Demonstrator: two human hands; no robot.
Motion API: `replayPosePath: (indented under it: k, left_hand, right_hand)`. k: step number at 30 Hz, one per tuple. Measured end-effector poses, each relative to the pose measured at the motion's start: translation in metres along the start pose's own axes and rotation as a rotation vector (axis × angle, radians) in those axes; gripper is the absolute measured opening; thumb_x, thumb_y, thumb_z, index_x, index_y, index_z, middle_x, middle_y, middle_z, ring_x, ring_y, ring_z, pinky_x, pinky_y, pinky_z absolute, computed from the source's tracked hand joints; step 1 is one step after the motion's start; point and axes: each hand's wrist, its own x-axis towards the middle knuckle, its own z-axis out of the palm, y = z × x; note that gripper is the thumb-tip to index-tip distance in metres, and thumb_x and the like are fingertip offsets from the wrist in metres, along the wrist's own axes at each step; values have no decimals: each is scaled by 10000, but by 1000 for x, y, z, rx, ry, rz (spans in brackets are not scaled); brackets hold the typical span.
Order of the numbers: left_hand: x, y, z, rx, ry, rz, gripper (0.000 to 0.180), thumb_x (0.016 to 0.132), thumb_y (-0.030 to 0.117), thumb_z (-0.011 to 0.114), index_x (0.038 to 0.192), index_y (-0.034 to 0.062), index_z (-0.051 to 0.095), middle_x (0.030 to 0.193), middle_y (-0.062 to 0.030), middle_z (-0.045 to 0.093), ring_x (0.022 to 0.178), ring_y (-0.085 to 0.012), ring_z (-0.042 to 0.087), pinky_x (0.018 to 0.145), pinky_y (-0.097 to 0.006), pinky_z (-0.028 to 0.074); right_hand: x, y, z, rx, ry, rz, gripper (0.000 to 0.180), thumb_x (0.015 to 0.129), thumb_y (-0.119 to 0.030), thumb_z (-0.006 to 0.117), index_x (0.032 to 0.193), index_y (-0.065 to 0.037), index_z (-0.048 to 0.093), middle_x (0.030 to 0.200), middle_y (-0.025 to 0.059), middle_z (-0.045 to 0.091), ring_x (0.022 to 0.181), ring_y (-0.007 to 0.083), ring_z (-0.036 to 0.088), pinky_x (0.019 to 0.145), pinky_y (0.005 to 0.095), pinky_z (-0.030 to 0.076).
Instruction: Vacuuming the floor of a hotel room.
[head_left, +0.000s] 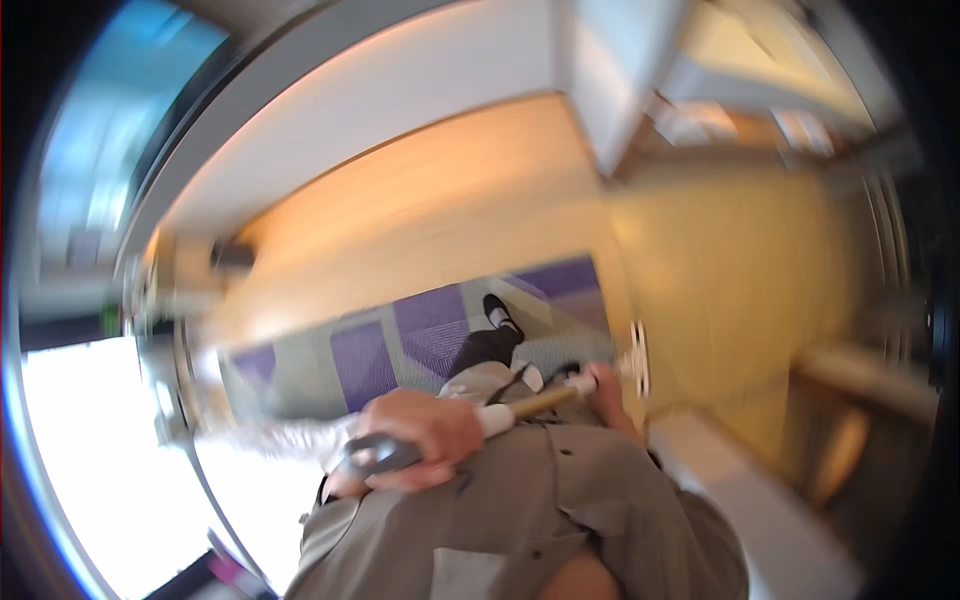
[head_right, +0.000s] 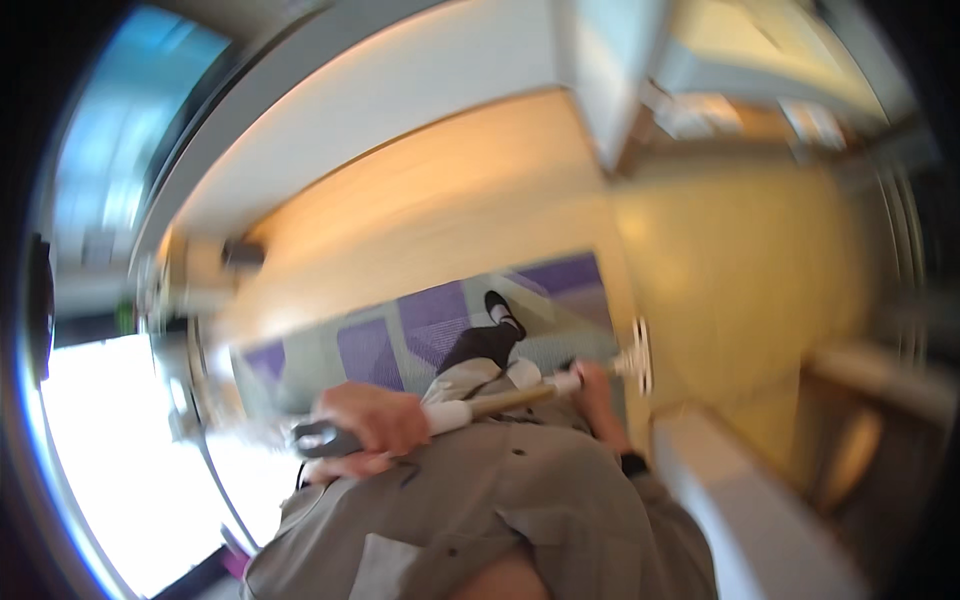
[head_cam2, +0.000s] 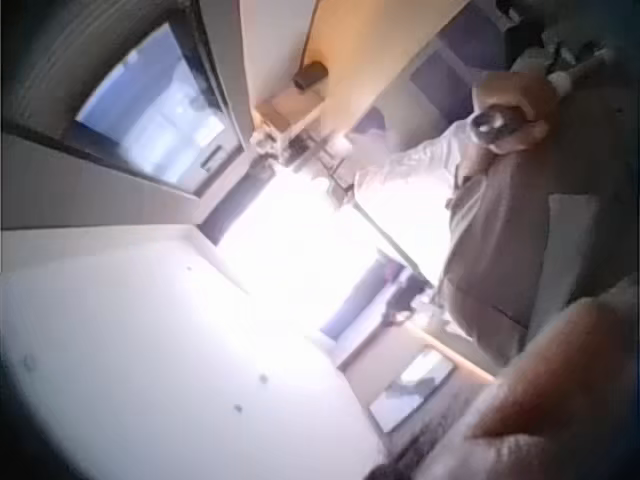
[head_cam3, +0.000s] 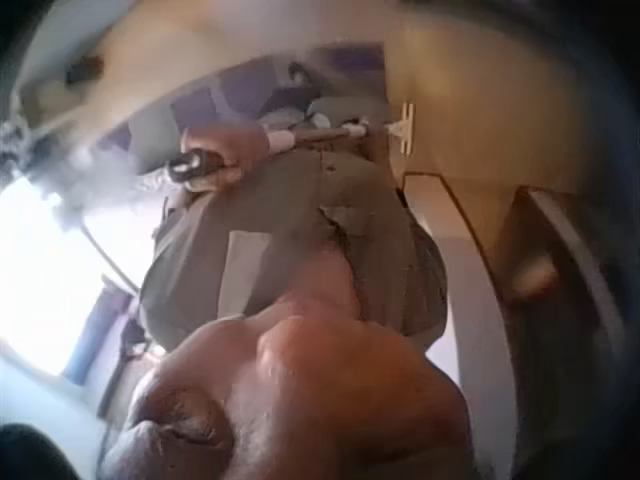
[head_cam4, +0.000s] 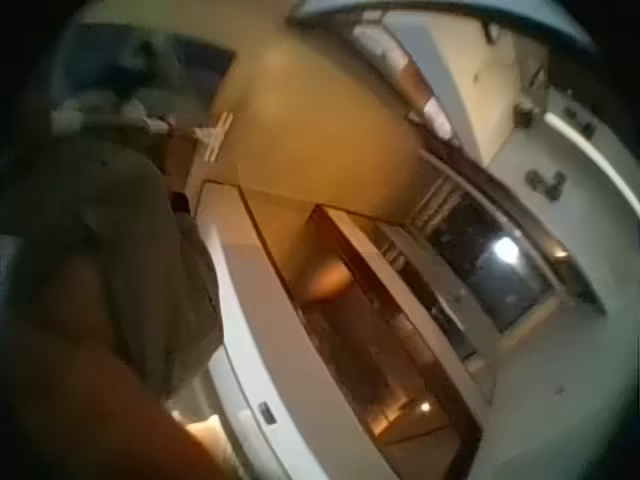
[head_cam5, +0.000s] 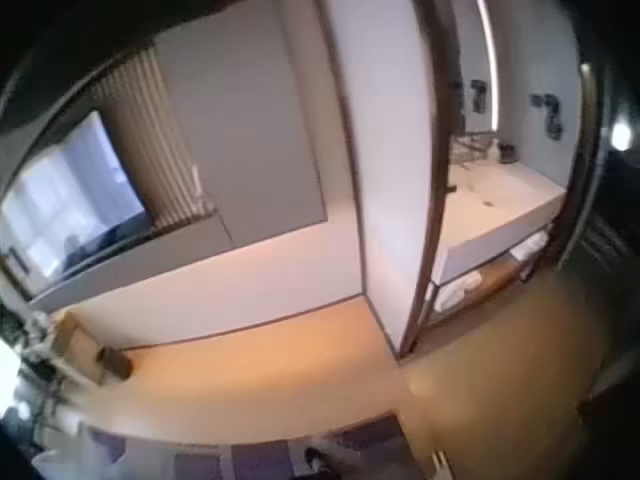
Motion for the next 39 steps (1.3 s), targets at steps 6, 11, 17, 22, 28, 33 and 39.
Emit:
replayPosePath:
  k: [6, 11, 17, 22, 28, 33, 39]
  left_hand:
    - [-52, 20, -112, 10, 447, 123, 192, 806, -35, 637, 682, 7, 496, 653, -118, 563, 606, -276, 545, 585, -396, 440]
    - [-95, 46, -221, 3, 600, 218, 208, 758, -29, 679, 659, 15, 502, 651, -102, 566, 617, -259, 559, 572, -367, 440]
    - [-95, 54, -298, 232, 451, 335, 157, 738, -7, 684, 687, 22, 539, 637, -132, 583, 615, -290, 582, 662, -449, 511]
    - [-66, 35, -350, 340, 420, 270, 139, 695, -32, 676, 699, 36, 555, 699, -115, 611, 698, -299, 628, 811, -476, 516]
    - [4, 12, -456, 337, 470, 225, 177, 685, -98, 607, 762, 48, 543, 786, -98, 603, 811, -288, 621, 913, -480, 472]
    - [100, -36, -568, 263, 494, 164, 170, 680, -97, 574, 786, 32, 546, 798, -99, 588, 859, -281, 611, 958, -489, 441]
    - [220, -80, -710, 160, 782, 154, 220, 650, -144, 478, 767, 40, 448, 725, -83, 504, 758, -238, 530, 932, -472, 459]
  right_hand:
    - [152, -45, 47, -153, -706, -179, 316, 692, -258, 775, 725, -42, 547, 759, 210, 614, 735, 439, 588, 609, 466, 446]
    - [280, -93, 141, -195, -760, -305, 222, 727, -235, 714, 742, -70, 567, 728, 181, 600, 730, 412, 599, 617, 455, 460]
    - [395, -179, 180, -140, -698, -339, 191, 728, -221, 688, 784, -84, 567, 740, 130, 593, 764, 361, 604, 652, 446, 468]
    - [480, -212, 189, -370, -584, -440, 162, 728, -204, 685, 804, -100, 585, 810, 116, 624, 870, 342, 613, 699, 451, 485]
    - [613, -207, 203, -466, -363, -306, 115, 758, -192, 656, 817, -107, 605, 883, 110, 646, 936, 332, 606, 761, 445, 505]
    - [745, -158, 198, -381, -225, -260, 95, 779, -189, 641, 814, -105, 611, 864, 113, 656, 918, 337, 614, 768, 448, 502]
    - [908, -131, 212, -379, -223, -146, 141, 790, -236, 657, 807, -98, 635, 832, 151, 674, 861, 366, 641, 715, 451, 512]
